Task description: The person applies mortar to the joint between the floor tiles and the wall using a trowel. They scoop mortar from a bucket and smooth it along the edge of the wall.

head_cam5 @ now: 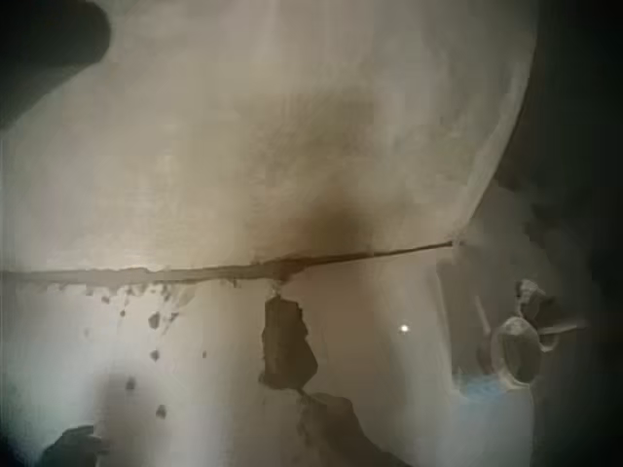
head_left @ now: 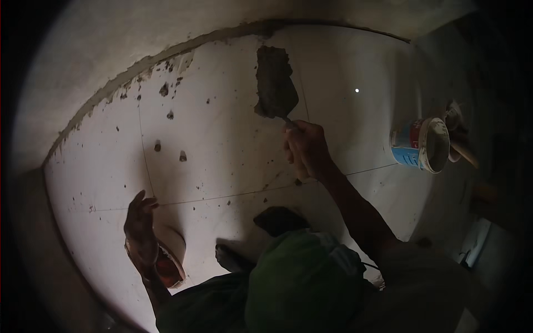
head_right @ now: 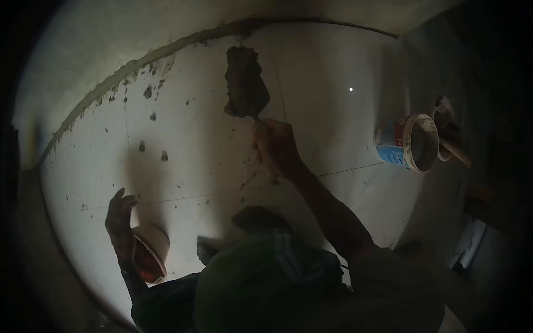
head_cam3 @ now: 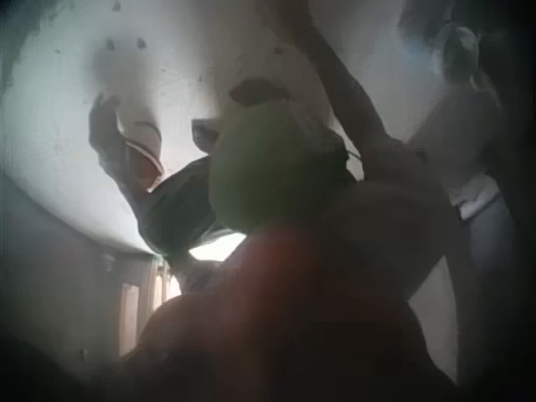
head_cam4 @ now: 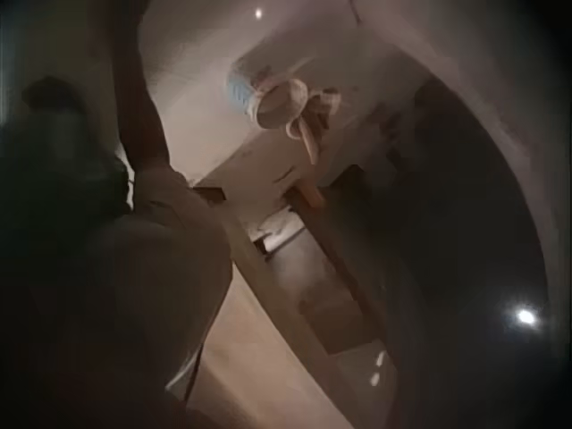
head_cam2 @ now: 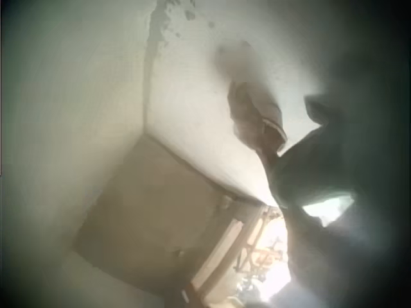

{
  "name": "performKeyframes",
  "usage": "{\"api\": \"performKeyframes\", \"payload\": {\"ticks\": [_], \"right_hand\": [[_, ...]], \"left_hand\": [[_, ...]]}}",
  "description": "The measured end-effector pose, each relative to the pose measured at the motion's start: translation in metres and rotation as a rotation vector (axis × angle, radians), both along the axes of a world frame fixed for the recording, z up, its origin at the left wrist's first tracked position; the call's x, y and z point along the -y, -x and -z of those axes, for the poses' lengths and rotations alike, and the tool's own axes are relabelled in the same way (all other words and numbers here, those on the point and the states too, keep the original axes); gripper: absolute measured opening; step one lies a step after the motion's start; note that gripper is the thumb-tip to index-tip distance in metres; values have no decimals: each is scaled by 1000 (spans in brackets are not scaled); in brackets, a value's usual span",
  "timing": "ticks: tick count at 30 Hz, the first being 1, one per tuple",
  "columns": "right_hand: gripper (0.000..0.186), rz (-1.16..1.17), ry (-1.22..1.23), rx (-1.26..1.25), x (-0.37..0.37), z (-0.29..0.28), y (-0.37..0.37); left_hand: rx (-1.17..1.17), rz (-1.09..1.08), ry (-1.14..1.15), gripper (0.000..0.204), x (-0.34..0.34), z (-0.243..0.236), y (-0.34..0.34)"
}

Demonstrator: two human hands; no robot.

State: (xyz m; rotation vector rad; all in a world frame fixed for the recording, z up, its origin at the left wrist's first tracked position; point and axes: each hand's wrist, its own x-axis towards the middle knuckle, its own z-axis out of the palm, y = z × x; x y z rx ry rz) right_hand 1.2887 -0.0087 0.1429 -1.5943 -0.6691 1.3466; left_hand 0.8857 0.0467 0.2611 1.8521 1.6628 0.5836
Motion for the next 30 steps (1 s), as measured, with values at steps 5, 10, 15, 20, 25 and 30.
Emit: {"api": "performKeyframes", "payload": {"ticks": [5, 10, 15, 20, 25, 30], "right_hand": [[16, 617, -113, -114, 46, 2, -53], [19, 963, -216, 53, 16, 15, -86], [27, 1083, 171, 892, -142, 116, -156], [26, 1163, -48, 464, -206, 34, -128], [25, 1075, -299, -19, -104, 51, -128], [22, 1073, -73, -17, 36, 53, -84]], "left_hand": [[153, 175, 491, 49, -9, 36, -54], [155, 68, 554, 47, -6, 16, -24], [203, -6, 509, 46, -15, 15, -20], [271, -106, 539, 42, -3, 20, 12], [305, -136, 488, 40, -18, 34, -1], [329, -83, 534, 40, -24, 42, -14]]}}
